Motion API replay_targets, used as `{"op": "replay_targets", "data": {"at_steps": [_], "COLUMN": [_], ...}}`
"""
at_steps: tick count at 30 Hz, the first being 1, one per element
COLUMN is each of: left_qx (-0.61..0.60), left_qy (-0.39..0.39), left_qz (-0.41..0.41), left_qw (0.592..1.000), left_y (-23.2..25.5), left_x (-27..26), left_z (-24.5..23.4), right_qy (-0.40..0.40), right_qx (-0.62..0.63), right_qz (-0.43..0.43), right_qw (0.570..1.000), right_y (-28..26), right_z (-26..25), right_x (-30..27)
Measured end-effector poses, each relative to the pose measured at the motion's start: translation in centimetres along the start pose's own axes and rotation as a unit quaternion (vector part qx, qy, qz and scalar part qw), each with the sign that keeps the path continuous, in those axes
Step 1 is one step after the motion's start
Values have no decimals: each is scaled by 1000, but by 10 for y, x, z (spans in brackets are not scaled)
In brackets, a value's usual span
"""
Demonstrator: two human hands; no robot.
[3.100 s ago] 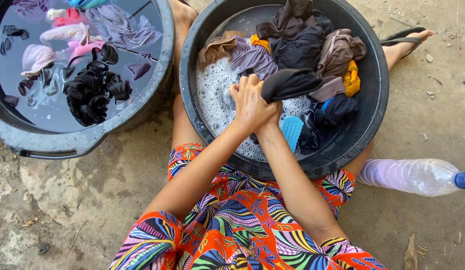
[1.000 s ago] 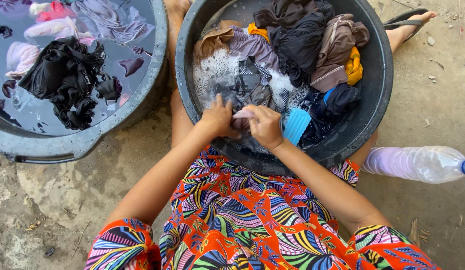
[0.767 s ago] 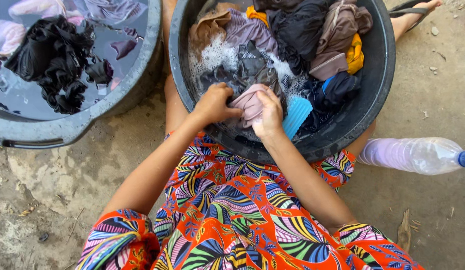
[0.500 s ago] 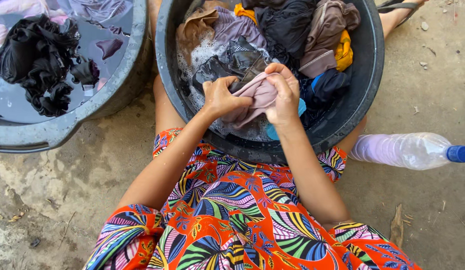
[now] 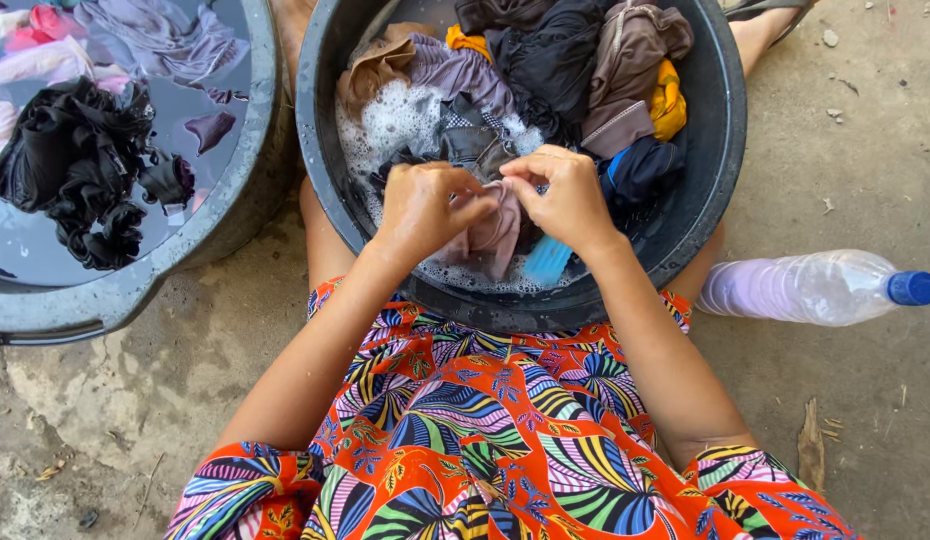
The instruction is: The person washes laundry by hand, scrubbing and rubbing pieces of clothing in a basin of soapy water.
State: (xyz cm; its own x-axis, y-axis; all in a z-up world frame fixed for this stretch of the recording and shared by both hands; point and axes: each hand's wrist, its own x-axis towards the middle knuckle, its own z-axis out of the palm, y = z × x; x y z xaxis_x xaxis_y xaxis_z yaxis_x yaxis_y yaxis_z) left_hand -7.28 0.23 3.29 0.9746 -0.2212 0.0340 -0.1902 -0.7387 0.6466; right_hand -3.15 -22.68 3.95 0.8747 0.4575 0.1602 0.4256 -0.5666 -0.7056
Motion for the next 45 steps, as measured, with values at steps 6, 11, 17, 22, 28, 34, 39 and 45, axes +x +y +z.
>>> {"op": "replay_targets", "data": {"at_steps": [6, 11, 17, 22, 28, 34, 39, 45], "left_qx": [35, 18, 11, 8, -1, -49, -290, 80], "left_qy": [5, -27, 18, -38, 1, -13, -111, 72], "left_qz": [28, 17, -23, -139, -26, -18, -120, -48], "left_qw": [999, 999, 999, 990, 1000, 999, 943, 993], "left_y": [-8, -7, 15, 8, 15, 8, 4, 21], "left_x": [-14, -16, -10, -7, -25, -28, -16, -22], "left_z": [34, 27, -15, -12, -3, -6, -14, -21], "right_qy": [-84, -90, -44, 45, -8, -8, -70, 113], "right_qx": [-33, -56, 345, -37, 158, 38, 431, -235], "right_qz": [-121, -113, 181, -77, 248, -56, 126, -160], "right_qw": [989, 988, 920, 995, 956, 998, 891, 952], "right_y": [12, 15, 13, -13, -34, -31, -14, 1], "right_z": [38, 42, -5, -9, 4, -17, -19, -15], "right_x": [-20, -30, -23, -21, -32, -44, -41, -42]}}
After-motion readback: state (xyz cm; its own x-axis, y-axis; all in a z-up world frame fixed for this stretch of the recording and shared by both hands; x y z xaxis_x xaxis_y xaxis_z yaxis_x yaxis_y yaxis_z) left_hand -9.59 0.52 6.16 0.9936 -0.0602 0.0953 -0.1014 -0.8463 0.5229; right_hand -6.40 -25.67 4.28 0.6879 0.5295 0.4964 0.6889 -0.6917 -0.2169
